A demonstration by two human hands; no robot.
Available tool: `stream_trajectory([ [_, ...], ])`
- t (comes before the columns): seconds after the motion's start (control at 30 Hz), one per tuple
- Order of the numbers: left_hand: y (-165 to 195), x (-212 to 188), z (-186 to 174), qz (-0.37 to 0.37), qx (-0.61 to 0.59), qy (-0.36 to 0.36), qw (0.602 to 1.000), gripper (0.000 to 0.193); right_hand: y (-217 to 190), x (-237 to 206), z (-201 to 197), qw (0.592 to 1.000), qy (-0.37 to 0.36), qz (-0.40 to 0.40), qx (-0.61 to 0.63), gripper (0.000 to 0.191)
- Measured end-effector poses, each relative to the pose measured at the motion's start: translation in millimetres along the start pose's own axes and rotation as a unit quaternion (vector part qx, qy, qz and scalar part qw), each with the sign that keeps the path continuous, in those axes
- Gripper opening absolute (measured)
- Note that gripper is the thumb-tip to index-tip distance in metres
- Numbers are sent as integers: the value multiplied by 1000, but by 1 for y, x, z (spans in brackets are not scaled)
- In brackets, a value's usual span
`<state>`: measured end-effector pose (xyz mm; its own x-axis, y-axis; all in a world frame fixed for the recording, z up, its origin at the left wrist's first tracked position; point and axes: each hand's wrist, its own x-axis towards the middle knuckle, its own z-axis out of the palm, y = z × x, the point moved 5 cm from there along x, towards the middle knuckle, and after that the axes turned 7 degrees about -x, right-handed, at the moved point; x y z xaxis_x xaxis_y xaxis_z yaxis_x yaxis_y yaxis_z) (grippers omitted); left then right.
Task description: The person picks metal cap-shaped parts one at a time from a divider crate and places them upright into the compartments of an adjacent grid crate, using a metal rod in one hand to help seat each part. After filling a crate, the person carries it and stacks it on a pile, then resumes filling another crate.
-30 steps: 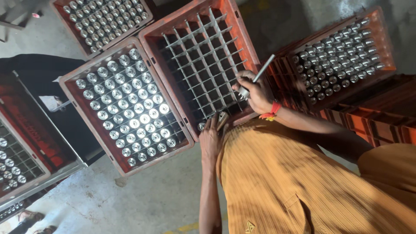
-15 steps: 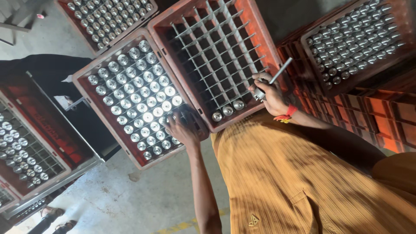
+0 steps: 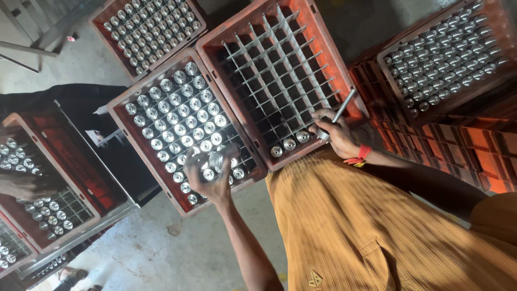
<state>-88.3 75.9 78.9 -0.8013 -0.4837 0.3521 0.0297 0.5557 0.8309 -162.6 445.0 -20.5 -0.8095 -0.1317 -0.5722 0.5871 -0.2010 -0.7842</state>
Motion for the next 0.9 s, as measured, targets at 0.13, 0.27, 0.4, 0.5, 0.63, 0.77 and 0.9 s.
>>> stream_trajectory([
  [0.13,-28,-38,66,-348,-484,17,802,53,-10,-1,22,999,-40,-16,-17,16],
  [0.27,3,-76,135,-416,-261,-126,862,31,-36,-3,61,992,-111,-47,-27,18],
  [0.4,72,-86,156,-355,-143,-216,898,29,-60,-5,79,996,-89,-20,8,21],
  [0.5,108,-80,164,-348,-85,-259,897,46,-73,-7,78,995,-83,-43,-30,19],
  [0.63,124,-71,182,-320,-21,-322,891,63,-79,-10,65,963,-207,-140,-102,13],
  [0.77,123,-75,195,-340,-103,-335,873,45,-58,8,47,965,-248,-61,-60,15],
  [0.9,119,-78,191,-305,-29,-367,879,58,-50,45,13,996,-86,-10,12,15],
])
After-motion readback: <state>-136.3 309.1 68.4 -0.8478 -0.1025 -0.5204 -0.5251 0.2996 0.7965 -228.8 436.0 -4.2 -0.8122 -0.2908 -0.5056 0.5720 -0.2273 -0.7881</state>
